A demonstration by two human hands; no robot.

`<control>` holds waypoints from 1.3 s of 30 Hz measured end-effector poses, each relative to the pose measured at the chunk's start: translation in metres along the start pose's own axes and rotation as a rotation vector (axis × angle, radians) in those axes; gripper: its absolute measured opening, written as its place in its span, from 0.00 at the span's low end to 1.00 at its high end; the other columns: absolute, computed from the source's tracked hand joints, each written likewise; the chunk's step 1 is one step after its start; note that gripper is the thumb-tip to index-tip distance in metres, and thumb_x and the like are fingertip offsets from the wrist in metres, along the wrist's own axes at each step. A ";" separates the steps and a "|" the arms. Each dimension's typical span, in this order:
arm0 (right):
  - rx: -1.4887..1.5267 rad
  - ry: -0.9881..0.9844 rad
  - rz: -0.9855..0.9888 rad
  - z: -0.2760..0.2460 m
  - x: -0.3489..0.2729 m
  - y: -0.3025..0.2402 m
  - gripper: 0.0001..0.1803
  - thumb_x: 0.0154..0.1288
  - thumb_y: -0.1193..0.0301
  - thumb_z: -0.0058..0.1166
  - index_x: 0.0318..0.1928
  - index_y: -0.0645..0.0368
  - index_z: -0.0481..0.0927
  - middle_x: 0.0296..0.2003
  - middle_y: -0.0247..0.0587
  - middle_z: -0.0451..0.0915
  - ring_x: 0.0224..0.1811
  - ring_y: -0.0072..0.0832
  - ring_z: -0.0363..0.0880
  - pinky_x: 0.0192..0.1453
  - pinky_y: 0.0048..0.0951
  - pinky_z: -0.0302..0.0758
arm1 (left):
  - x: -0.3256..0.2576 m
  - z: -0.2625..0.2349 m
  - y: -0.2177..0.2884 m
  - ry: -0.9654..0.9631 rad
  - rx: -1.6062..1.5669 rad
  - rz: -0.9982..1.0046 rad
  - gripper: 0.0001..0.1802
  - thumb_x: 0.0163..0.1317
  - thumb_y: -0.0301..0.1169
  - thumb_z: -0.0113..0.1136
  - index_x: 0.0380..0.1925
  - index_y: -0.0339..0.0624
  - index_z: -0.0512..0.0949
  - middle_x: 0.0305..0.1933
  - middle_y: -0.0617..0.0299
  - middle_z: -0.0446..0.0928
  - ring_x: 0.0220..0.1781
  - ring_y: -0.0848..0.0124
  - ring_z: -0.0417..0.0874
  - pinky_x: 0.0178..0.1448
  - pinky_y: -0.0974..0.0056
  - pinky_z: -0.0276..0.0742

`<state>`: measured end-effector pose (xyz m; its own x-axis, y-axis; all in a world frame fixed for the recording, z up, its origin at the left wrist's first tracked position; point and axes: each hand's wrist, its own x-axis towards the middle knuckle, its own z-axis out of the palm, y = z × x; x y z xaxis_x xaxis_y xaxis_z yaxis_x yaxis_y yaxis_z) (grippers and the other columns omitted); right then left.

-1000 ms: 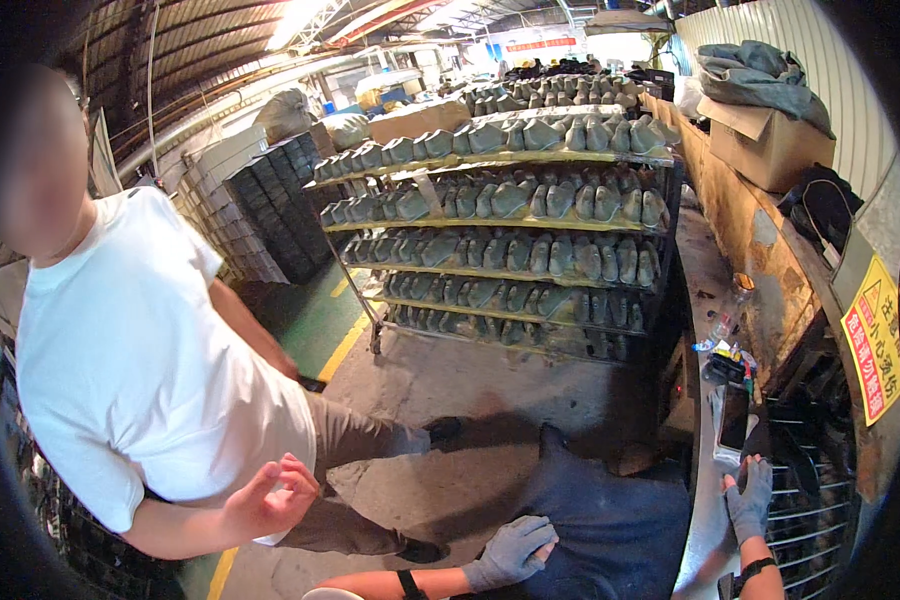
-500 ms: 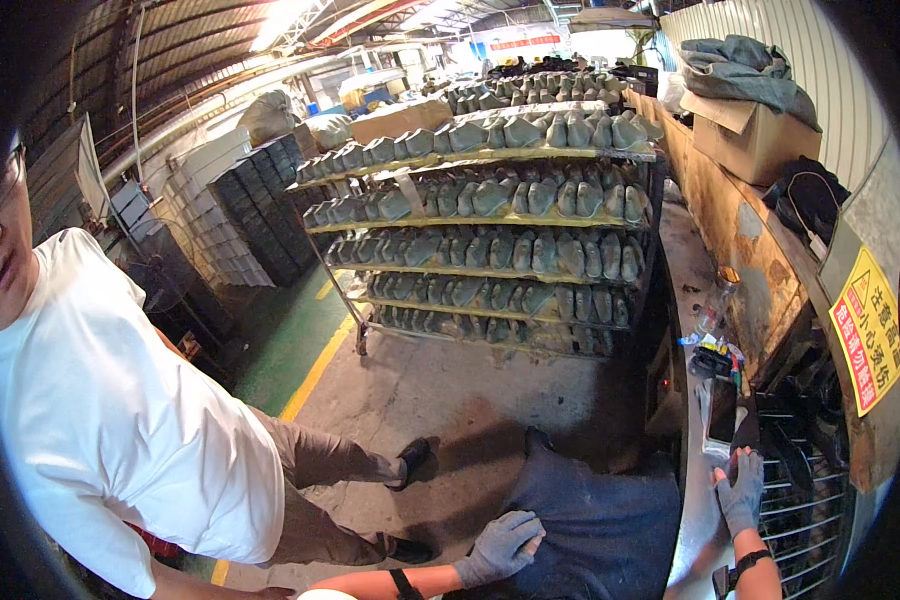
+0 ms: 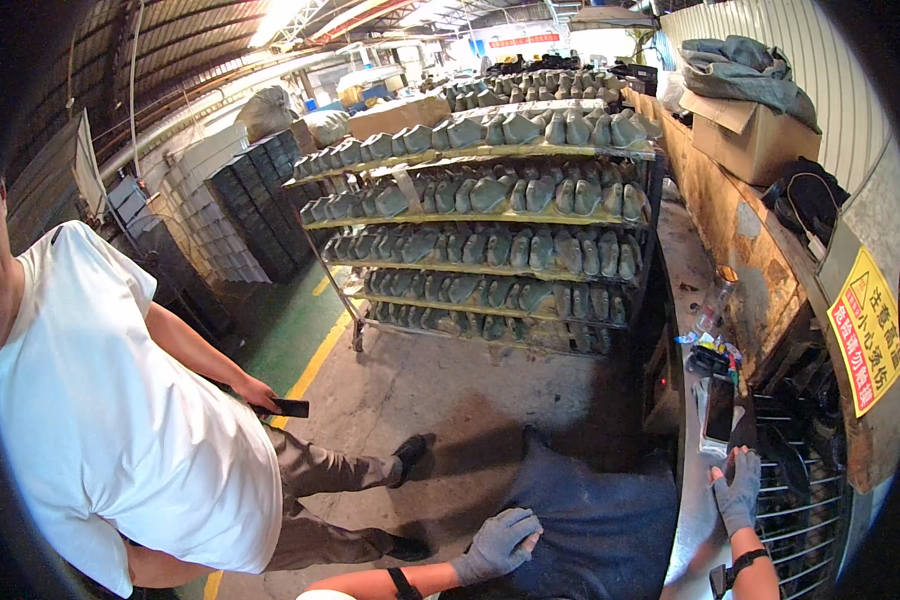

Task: Inspecting and wiping down shoes as they come off a conveyor belt in a factory setting.

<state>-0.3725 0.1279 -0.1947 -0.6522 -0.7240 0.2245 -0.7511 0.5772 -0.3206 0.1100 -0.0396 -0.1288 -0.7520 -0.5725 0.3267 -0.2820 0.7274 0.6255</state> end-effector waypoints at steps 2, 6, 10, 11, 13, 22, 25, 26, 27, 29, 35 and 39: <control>-0.007 0.015 -0.007 -0.004 -0.005 0.003 0.40 0.67 0.55 0.68 0.72 0.67 0.74 0.75 0.62 0.70 0.80 0.58 0.63 0.86 0.53 0.57 | 0.001 0.001 0.001 0.033 -0.038 0.015 0.05 0.67 0.29 0.65 0.40 0.42 0.82 0.42 0.52 0.81 0.46 0.49 0.84 0.51 0.48 0.83; 0.052 0.049 -0.092 -0.034 -0.007 -0.021 0.37 0.67 0.53 0.67 0.67 0.68 0.77 0.71 0.63 0.73 0.76 0.57 0.68 0.82 0.52 0.62 | 0.004 0.002 0.000 0.020 0.011 0.025 0.04 0.62 0.31 0.68 0.36 0.47 0.85 0.38 0.53 0.81 0.44 0.48 0.84 0.48 0.47 0.83; -0.002 0.035 -0.119 -0.024 0.006 -0.029 0.38 0.66 0.49 0.66 0.67 0.65 0.80 0.68 0.61 0.77 0.74 0.55 0.71 0.80 0.51 0.66 | 0.002 0.003 -0.011 0.085 0.080 0.036 0.06 0.58 0.30 0.68 0.35 0.44 0.85 0.38 0.52 0.82 0.44 0.47 0.83 0.50 0.46 0.82; -0.030 0.011 -0.129 -0.022 0.008 -0.031 0.39 0.67 0.47 0.65 0.67 0.64 0.80 0.69 0.60 0.77 0.74 0.54 0.71 0.81 0.51 0.65 | -0.001 -0.001 -0.012 0.021 0.069 -0.005 0.06 0.58 0.29 0.68 0.35 0.44 0.85 0.38 0.52 0.82 0.43 0.46 0.83 0.50 0.45 0.81; -0.035 0.022 -0.118 -0.015 0.010 -0.022 0.39 0.70 0.45 0.63 0.68 0.65 0.78 0.71 0.61 0.75 0.76 0.55 0.69 0.83 0.51 0.62 | 0.002 -0.006 -0.006 0.104 0.071 0.071 0.05 0.58 0.27 0.67 0.35 0.44 0.85 0.37 0.50 0.80 0.42 0.45 0.82 0.48 0.45 0.80; -0.031 0.006 -0.044 -0.023 0.005 -0.020 0.48 0.70 0.43 0.63 0.75 0.68 0.70 0.71 0.64 0.73 0.77 0.57 0.66 0.84 0.48 0.61 | 0.000 -0.002 0.006 0.041 0.100 0.006 0.04 0.60 0.29 0.67 0.35 0.43 0.84 0.41 0.52 0.81 0.48 0.47 0.82 0.55 0.47 0.77; -0.105 -0.034 -0.051 -0.023 0.007 -0.021 0.49 0.71 0.42 0.62 0.76 0.68 0.68 0.72 0.64 0.72 0.77 0.57 0.67 0.84 0.48 0.62 | -0.011 0.008 -0.008 0.126 0.139 0.052 0.04 0.61 0.29 0.66 0.35 0.43 0.84 0.39 0.53 0.81 0.47 0.47 0.81 0.55 0.47 0.78; -0.135 -0.076 -0.044 -0.024 0.007 -0.019 0.49 0.71 0.41 0.61 0.76 0.68 0.68 0.72 0.64 0.72 0.78 0.57 0.66 0.84 0.48 0.61 | -0.009 0.007 -0.007 0.123 0.139 0.057 0.04 0.61 0.29 0.66 0.35 0.43 0.84 0.39 0.53 0.81 0.47 0.47 0.81 0.55 0.47 0.78; -0.135 -0.073 -0.039 -0.021 0.006 -0.014 0.49 0.71 0.41 0.61 0.76 0.68 0.68 0.72 0.64 0.72 0.78 0.57 0.66 0.84 0.48 0.61 | -0.006 0.004 -0.004 0.098 0.123 0.055 0.04 0.61 0.28 0.66 0.35 0.43 0.84 0.39 0.53 0.81 0.47 0.47 0.81 0.56 0.47 0.78; -0.149 -0.035 -0.094 -0.017 0.007 -0.011 0.49 0.71 0.40 0.60 0.76 0.68 0.68 0.72 0.63 0.71 0.78 0.56 0.66 0.84 0.48 0.61 | -0.003 0.003 -0.001 0.073 0.109 0.054 0.03 0.60 0.28 0.66 0.34 0.44 0.83 0.38 0.53 0.81 0.46 0.47 0.81 0.56 0.47 0.78; -0.119 -0.105 -0.054 -0.027 0.008 -0.021 0.46 0.73 0.41 0.58 0.75 0.67 0.70 0.73 0.62 0.71 0.79 0.55 0.65 0.85 0.49 0.60 | 0.001 0.001 0.001 0.067 0.055 0.027 0.02 0.62 0.26 0.63 0.34 0.42 0.83 0.35 0.50 0.79 0.42 0.45 0.79 0.53 0.46 0.77; -0.111 -0.046 -0.054 -0.021 0.005 -0.016 0.45 0.73 0.42 0.58 0.75 0.66 0.71 0.74 0.62 0.70 0.79 0.55 0.65 0.85 0.49 0.60 | 0.001 0.002 0.001 0.053 0.031 -0.001 0.02 0.62 0.27 0.63 0.34 0.42 0.83 0.35 0.50 0.80 0.43 0.45 0.79 0.54 0.46 0.77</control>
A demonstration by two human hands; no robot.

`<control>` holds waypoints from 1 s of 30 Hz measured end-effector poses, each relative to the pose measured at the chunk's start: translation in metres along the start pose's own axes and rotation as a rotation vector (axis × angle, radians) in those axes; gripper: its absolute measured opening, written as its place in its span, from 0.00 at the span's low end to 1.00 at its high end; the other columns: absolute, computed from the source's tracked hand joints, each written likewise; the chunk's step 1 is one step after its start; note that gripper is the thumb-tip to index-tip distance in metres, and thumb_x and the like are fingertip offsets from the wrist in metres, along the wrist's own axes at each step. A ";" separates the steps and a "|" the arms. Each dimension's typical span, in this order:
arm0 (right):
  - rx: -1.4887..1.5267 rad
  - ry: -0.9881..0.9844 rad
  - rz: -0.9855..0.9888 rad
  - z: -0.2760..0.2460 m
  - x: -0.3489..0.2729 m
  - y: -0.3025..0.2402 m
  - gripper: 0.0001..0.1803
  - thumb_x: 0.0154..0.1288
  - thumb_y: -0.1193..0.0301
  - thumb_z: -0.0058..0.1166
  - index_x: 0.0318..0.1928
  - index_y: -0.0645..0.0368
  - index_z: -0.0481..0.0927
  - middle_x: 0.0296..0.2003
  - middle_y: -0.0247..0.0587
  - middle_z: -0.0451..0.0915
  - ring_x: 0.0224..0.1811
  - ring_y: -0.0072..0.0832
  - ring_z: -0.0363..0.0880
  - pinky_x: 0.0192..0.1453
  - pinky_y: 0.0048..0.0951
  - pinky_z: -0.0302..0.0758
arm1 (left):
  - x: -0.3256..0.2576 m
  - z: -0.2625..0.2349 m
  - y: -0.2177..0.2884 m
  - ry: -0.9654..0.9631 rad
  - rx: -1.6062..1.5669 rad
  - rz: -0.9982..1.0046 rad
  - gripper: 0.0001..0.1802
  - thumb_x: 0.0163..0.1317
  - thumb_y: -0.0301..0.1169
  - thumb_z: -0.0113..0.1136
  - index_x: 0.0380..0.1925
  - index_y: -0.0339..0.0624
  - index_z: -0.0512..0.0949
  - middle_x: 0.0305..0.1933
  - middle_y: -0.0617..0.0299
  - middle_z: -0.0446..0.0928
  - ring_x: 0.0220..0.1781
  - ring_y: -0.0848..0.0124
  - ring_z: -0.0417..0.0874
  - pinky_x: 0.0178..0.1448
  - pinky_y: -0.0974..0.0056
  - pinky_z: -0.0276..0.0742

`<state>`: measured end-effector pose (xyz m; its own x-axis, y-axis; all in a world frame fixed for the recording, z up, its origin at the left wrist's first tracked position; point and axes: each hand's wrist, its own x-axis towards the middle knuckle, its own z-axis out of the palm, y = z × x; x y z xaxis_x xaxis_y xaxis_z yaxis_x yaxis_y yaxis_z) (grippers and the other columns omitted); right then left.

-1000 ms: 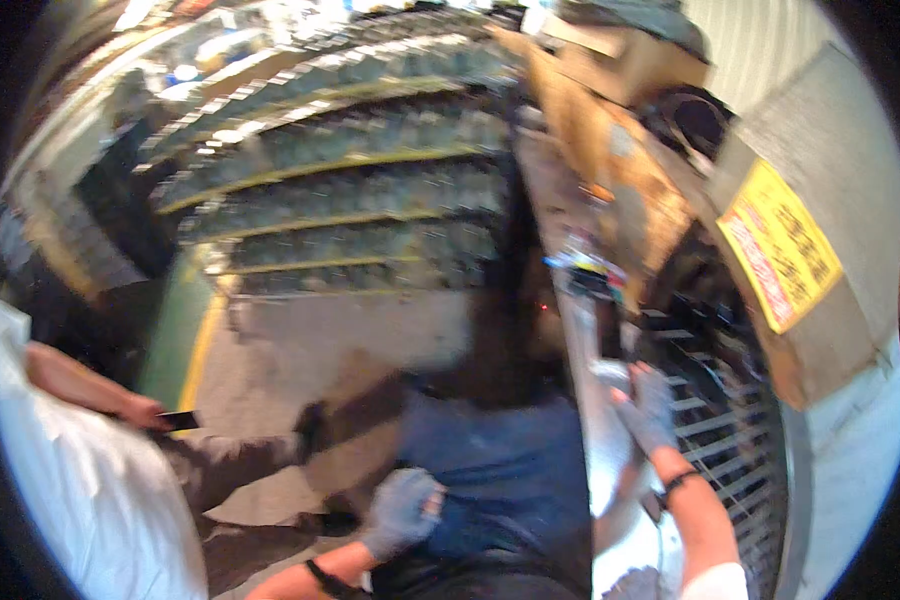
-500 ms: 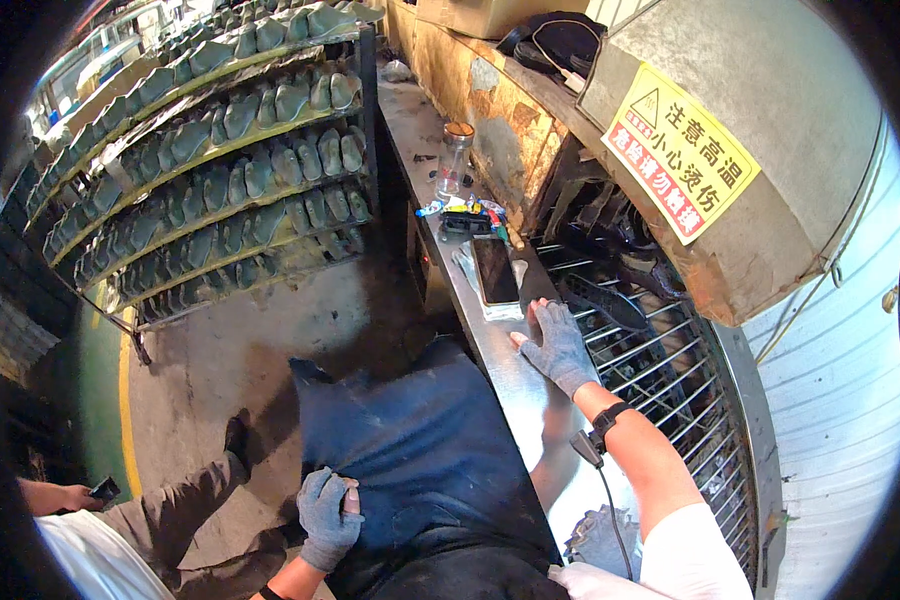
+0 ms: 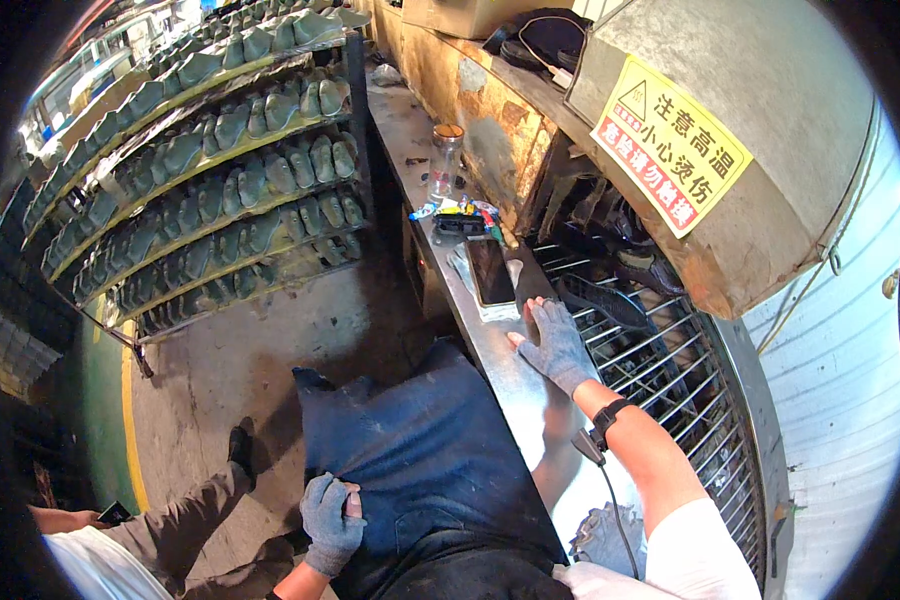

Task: Inspecting and wiping down shoes as they come off a conveyor belt in a factory setting.

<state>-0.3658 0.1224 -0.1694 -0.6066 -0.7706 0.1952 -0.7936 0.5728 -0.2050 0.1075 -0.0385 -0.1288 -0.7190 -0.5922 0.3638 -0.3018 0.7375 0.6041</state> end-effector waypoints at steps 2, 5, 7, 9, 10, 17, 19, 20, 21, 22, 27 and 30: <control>0.019 -0.018 -0.003 0.001 0.001 0.000 0.45 0.73 0.42 0.58 0.75 0.66 0.72 0.74 0.62 0.70 0.79 0.54 0.64 0.85 0.49 0.59 | -0.001 0.001 -0.001 0.020 0.003 0.006 0.02 0.62 0.27 0.63 0.34 0.43 0.83 0.35 0.50 0.80 0.43 0.45 0.80 0.55 0.46 0.77; -0.010 -0.029 -0.010 0.000 0.002 0.003 0.44 0.73 0.42 0.58 0.74 0.66 0.72 0.75 0.62 0.69 0.79 0.54 0.64 0.85 0.48 0.59 | 0.000 0.003 -0.004 0.020 0.023 0.029 0.03 0.63 0.28 0.63 0.34 0.42 0.83 0.36 0.50 0.80 0.44 0.45 0.80 0.58 0.46 0.78; -0.007 -0.022 -0.002 0.001 0.002 0.004 0.44 0.73 0.42 0.58 0.74 0.66 0.72 0.75 0.62 0.69 0.79 0.54 0.64 0.85 0.48 0.59 | 0.001 0.004 -0.004 0.087 0.074 0.102 0.02 0.61 0.27 0.66 0.33 0.43 0.84 0.36 0.53 0.80 0.43 0.47 0.81 0.52 0.47 0.78; 0.001 -0.015 0.001 0.000 0.004 0.000 0.44 0.73 0.42 0.58 0.74 0.66 0.72 0.75 0.61 0.69 0.79 0.54 0.64 0.85 0.49 0.59 | 0.001 0.002 -0.005 0.054 0.055 0.078 0.02 0.61 0.27 0.66 0.33 0.43 0.84 0.36 0.53 0.80 0.43 0.47 0.81 0.52 0.47 0.79; 0.004 -0.027 0.005 -0.003 0.003 -0.001 0.44 0.73 0.41 0.58 0.74 0.65 0.72 0.75 0.61 0.69 0.79 0.55 0.64 0.86 0.49 0.59 | 0.001 0.001 -0.006 0.021 0.033 0.055 0.02 0.61 0.27 0.66 0.34 0.43 0.84 0.35 0.53 0.80 0.43 0.48 0.81 0.52 0.47 0.79; 0.006 -0.033 0.022 -0.005 -0.001 -0.002 0.44 0.74 0.40 0.56 0.74 0.65 0.72 0.76 0.62 0.68 0.81 0.56 0.62 0.87 0.48 0.56 | 0.000 0.003 -0.007 0.043 0.039 0.069 0.03 0.60 0.27 0.66 0.34 0.43 0.84 0.38 0.53 0.80 0.44 0.47 0.81 0.52 0.47 0.79; 0.034 -0.035 -0.002 -0.004 0.000 -0.001 0.42 0.76 0.42 0.54 0.74 0.65 0.73 0.75 0.63 0.69 0.80 0.56 0.64 0.87 0.49 0.57 | -0.003 -0.001 -0.005 0.015 0.043 0.026 0.03 0.60 0.26 0.66 0.35 0.43 0.84 0.38 0.53 0.80 0.45 0.46 0.81 0.53 0.47 0.78; 0.051 -0.003 -0.019 -0.001 -0.001 0.002 0.41 0.77 0.44 0.53 0.73 0.66 0.73 0.74 0.64 0.70 0.79 0.57 0.65 0.86 0.50 0.58 | -0.004 -0.002 -0.003 0.013 0.060 0.054 0.03 0.60 0.26 0.66 0.35 0.43 0.84 0.38 0.53 0.81 0.45 0.46 0.81 0.54 0.47 0.78; 0.068 0.028 -0.036 0.002 -0.002 0.004 0.39 0.78 0.45 0.52 0.73 0.66 0.74 0.74 0.64 0.71 0.78 0.57 0.66 0.86 0.50 0.59 | -0.005 -0.002 -0.001 0.010 0.076 0.083 0.03 0.61 0.26 0.66 0.35 0.43 0.84 0.39 0.52 0.81 0.46 0.46 0.81 0.55 0.47 0.78; 0.042 0.059 -0.052 0.005 -0.003 0.007 0.36 0.79 0.48 0.52 0.72 0.66 0.74 0.73 0.65 0.72 0.77 0.58 0.67 0.84 0.51 0.61 | -0.006 -0.001 -0.002 0.000 0.073 0.081 0.03 0.61 0.26 0.66 0.35 0.43 0.84 0.39 0.52 0.81 0.46 0.46 0.81 0.55 0.47 0.78; 0.070 0.105 -0.066 0.007 -0.004 0.007 0.34 0.78 0.50 0.53 0.69 0.67 0.77 0.71 0.65 0.74 0.76 0.58 0.69 0.82 0.51 0.63 | -0.009 -0.001 -0.001 -0.009 0.093 0.043 0.03 0.62 0.27 0.66 0.35 0.42 0.82 0.40 0.52 0.82 0.47 0.46 0.81 0.56 0.46 0.78; 0.060 0.074 -0.039 0.008 -0.008 0.010 0.37 0.79 0.48 0.50 0.72 0.66 0.74 0.74 0.63 0.72 0.78 0.57 0.66 0.85 0.50 0.60 | -0.004 0.010 -0.013 -0.048 0.044 0.060 0.02 0.63 0.25 0.63 0.34 0.39 0.80 0.38 0.51 0.79 0.45 0.46 0.79 0.52 0.46 0.76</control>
<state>-0.3684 0.1317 -0.1805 -0.5791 -0.7678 0.2742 -0.8137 0.5237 -0.2522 0.1085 -0.0424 -0.1454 -0.7652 -0.5313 0.3637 -0.2841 0.7855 0.5498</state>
